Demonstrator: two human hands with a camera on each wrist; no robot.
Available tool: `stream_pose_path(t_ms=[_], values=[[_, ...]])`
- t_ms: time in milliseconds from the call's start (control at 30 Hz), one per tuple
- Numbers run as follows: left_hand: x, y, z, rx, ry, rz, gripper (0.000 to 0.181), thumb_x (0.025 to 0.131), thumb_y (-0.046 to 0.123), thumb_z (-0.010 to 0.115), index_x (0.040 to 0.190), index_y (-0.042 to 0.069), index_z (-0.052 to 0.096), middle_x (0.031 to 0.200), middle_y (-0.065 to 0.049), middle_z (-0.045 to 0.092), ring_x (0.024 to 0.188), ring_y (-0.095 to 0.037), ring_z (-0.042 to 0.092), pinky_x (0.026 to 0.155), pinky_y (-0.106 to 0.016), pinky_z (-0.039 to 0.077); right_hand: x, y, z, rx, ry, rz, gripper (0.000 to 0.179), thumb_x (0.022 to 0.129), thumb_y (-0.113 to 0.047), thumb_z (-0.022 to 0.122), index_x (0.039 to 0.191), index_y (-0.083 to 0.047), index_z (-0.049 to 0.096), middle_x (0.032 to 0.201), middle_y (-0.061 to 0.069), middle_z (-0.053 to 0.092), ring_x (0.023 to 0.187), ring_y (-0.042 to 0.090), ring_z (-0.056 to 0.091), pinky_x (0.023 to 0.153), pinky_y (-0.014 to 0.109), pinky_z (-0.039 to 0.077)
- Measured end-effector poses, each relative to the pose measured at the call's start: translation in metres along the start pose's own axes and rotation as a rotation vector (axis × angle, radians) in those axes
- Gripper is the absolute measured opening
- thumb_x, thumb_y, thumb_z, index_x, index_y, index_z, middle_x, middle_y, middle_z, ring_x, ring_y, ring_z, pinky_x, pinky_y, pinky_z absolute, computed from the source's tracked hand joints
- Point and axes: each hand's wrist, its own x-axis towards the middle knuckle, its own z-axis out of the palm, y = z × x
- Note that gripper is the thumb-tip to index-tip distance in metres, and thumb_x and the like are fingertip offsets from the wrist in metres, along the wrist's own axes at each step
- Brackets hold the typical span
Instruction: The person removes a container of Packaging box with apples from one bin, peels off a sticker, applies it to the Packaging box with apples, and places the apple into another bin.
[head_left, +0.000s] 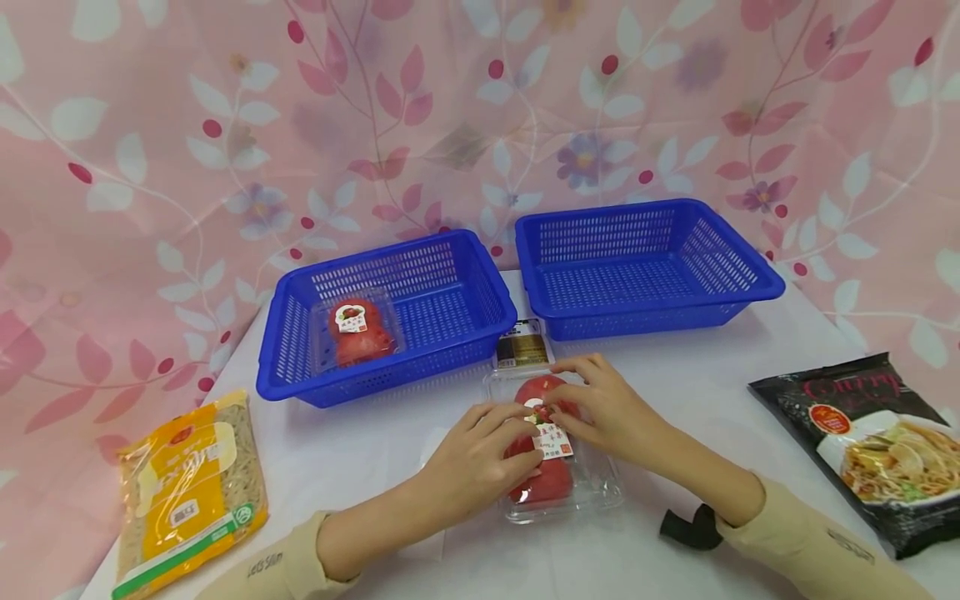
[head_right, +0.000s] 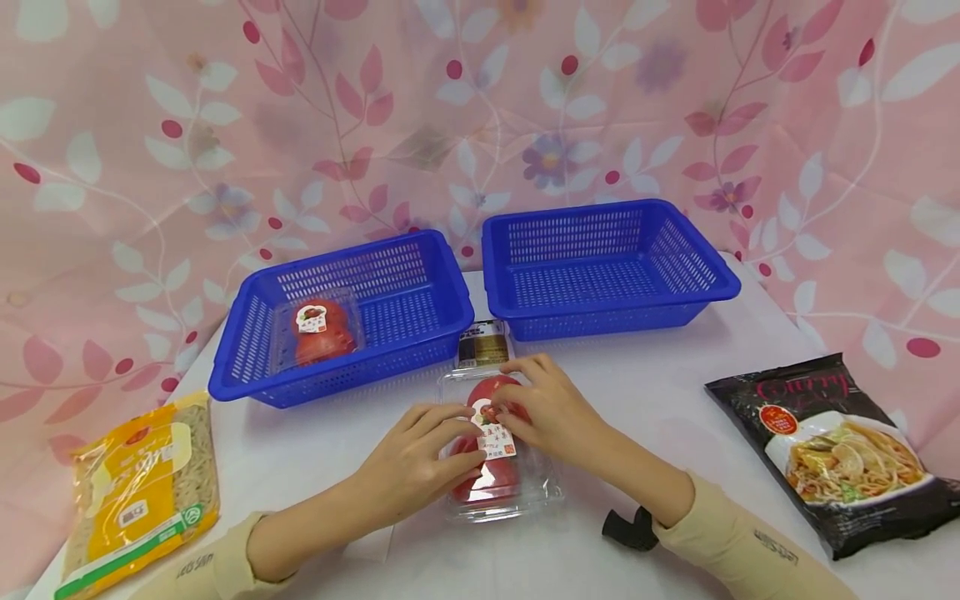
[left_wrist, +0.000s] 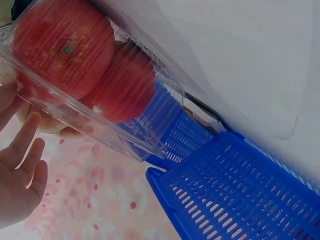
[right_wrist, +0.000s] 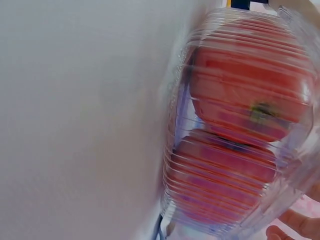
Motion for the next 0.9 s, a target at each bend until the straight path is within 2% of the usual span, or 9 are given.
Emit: stream_pose_path(t_ms=[233, 433, 600, 800, 900], values=[[-0.002, 0.0, -0.004, -0.025, -0.036, -0.011, 0.014, 0.08, 0.024, 0.071, 0.094, 0.021, 0.073, 0.099, -0.002, 0.062, 0.108, -0.023, 0.053, 0.089, -0.033, 0.043, -0.006, -0.003, -0.004, 0.013, -0.074, 0.038, 0.025, 0.071, -0.02, 0.079, 0.095, -0.016, 0.07, 0.114, 0.009, 0.056, 0.102, 0.026, 0.045, 0.083, 0.042, 0.046], [-0.004, -0.002, -0.009, -0.066, -0.134, -0.079, 0.019, 0.078, 0.03, 0.073, 0.096, 0.025, 0.073, 0.101, 0.0, 0.062, 0.112, -0.023, 0.05, 0.09, -0.033, 0.042, -0.009, -0.002, -0.004, -0.002, -0.063, -0.013, 0.032, 0.071, -0.027, 0.079, 0.099, -0.015, 0.069, 0.116, 0.01, 0.054, 0.103, 0.025, 0.043, 0.084, 0.043, 0.045], [-0.008, -0.001, -0.011, -0.11, -0.205, -0.126, 0.026, 0.08, 0.033, 0.07, 0.105, 0.027, 0.07, 0.105, 0.001, 0.062, 0.115, -0.022, 0.048, 0.092, -0.033, 0.04, -0.014, -0.002, -0.004, -0.005, -0.045, -0.041, 0.04, 0.071, -0.031, 0.078, 0.106, -0.014, 0.068, 0.118, 0.012, 0.052, 0.105, 0.026, 0.044, 0.084, 0.044, 0.045], [-0.013, -0.002, -0.013, -0.095, -0.269, -0.137, 0.033, 0.083, 0.039, 0.066, 0.114, 0.029, 0.065, 0.113, -0.003, 0.058, 0.118, -0.024, 0.045, 0.094, -0.037, 0.039, -0.018, -0.002, -0.004, -0.015, -0.053, -0.047, 0.048, 0.072, -0.034, 0.076, 0.114, -0.014, 0.064, 0.122, 0.015, 0.049, 0.106, 0.028, 0.043, 0.084, 0.046, 0.045], [-0.016, -0.001, -0.014, -0.086, -0.305, -0.142, 0.037, 0.084, 0.043, 0.062, 0.117, 0.027, 0.063, 0.116, -0.005, 0.056, 0.12, -0.026, 0.043, 0.094, -0.038, 0.039, -0.02, -0.004, -0.005, 0.0, -0.09, -0.015, 0.051, 0.074, -0.036, 0.075, 0.118, -0.015, 0.061, 0.125, 0.015, 0.046, 0.107, 0.03, 0.043, 0.083, 0.048, 0.046]])
